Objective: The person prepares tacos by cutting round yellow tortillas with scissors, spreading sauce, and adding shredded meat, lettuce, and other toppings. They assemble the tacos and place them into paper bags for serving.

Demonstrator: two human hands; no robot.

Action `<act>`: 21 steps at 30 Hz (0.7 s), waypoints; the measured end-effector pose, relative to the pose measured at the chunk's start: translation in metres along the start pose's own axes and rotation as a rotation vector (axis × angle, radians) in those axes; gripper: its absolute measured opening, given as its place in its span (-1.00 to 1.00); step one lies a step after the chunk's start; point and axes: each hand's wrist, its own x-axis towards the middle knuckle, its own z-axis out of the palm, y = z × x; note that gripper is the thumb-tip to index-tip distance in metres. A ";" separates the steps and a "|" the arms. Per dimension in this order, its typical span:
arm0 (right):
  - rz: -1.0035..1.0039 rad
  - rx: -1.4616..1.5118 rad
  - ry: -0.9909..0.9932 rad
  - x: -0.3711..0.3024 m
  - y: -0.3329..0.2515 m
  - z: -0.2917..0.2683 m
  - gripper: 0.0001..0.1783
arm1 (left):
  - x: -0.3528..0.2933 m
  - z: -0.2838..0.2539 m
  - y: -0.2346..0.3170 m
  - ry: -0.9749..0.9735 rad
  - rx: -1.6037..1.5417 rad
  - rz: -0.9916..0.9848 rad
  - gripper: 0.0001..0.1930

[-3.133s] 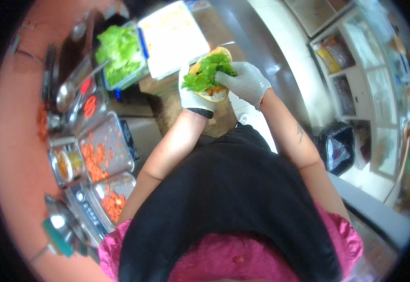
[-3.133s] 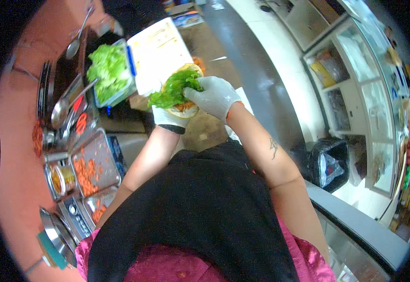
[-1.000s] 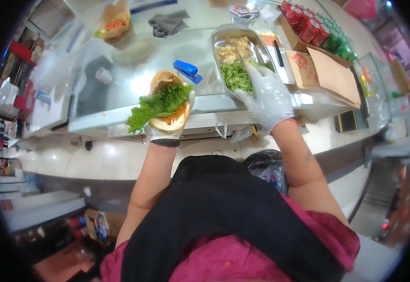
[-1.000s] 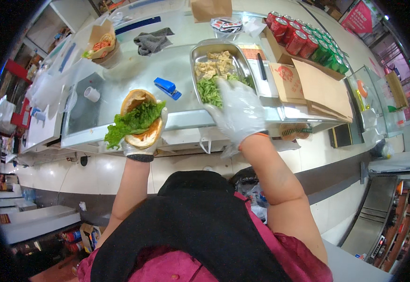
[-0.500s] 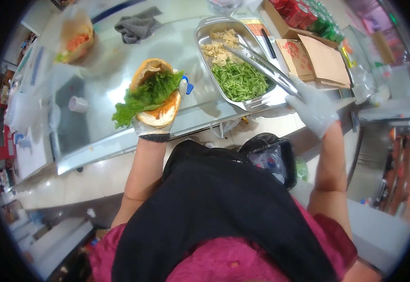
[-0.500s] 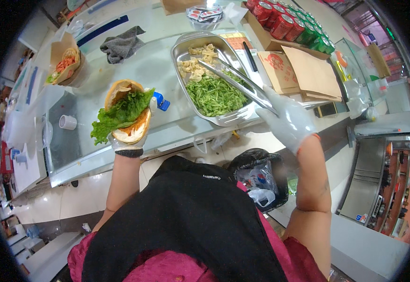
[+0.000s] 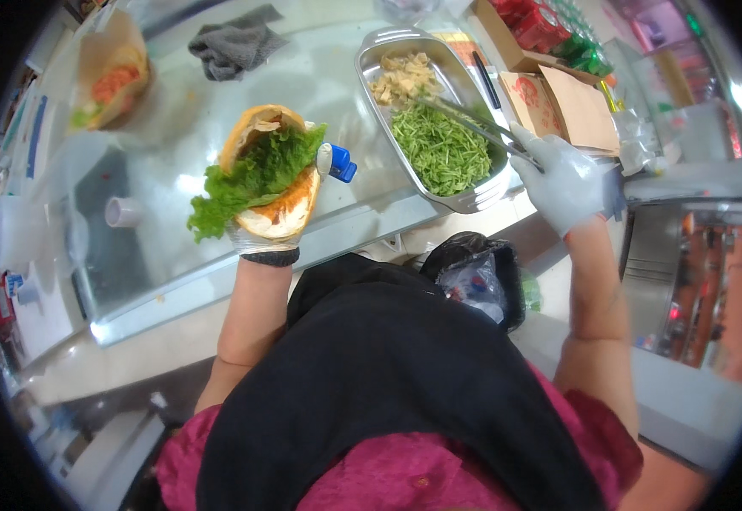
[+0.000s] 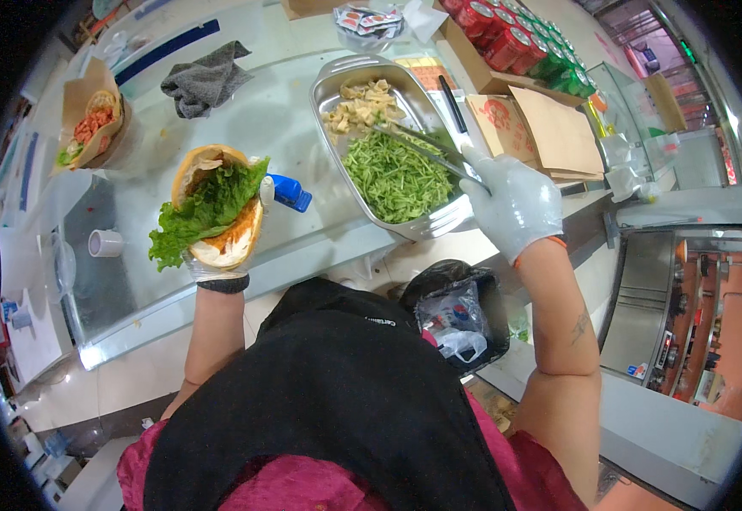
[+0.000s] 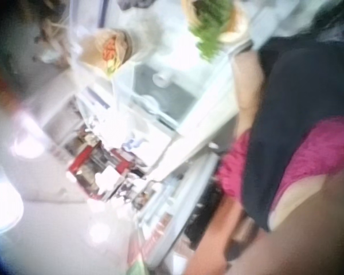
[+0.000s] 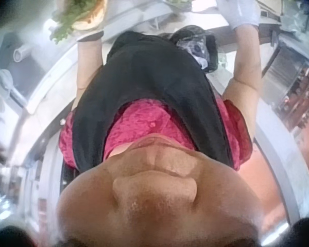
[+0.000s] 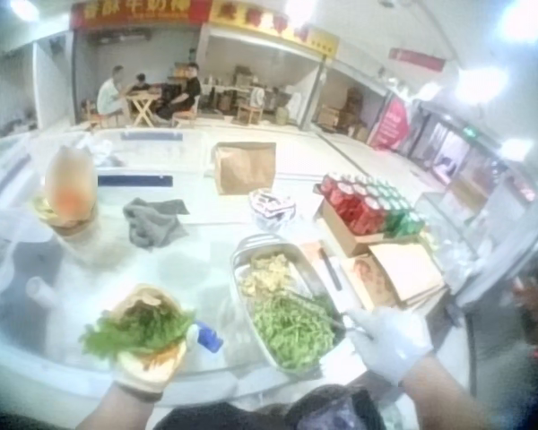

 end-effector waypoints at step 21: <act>0.125 0.233 0.064 0.016 0.018 0.063 -0.41 | 0.015 0.004 -0.006 0.063 -0.035 -0.051 -0.28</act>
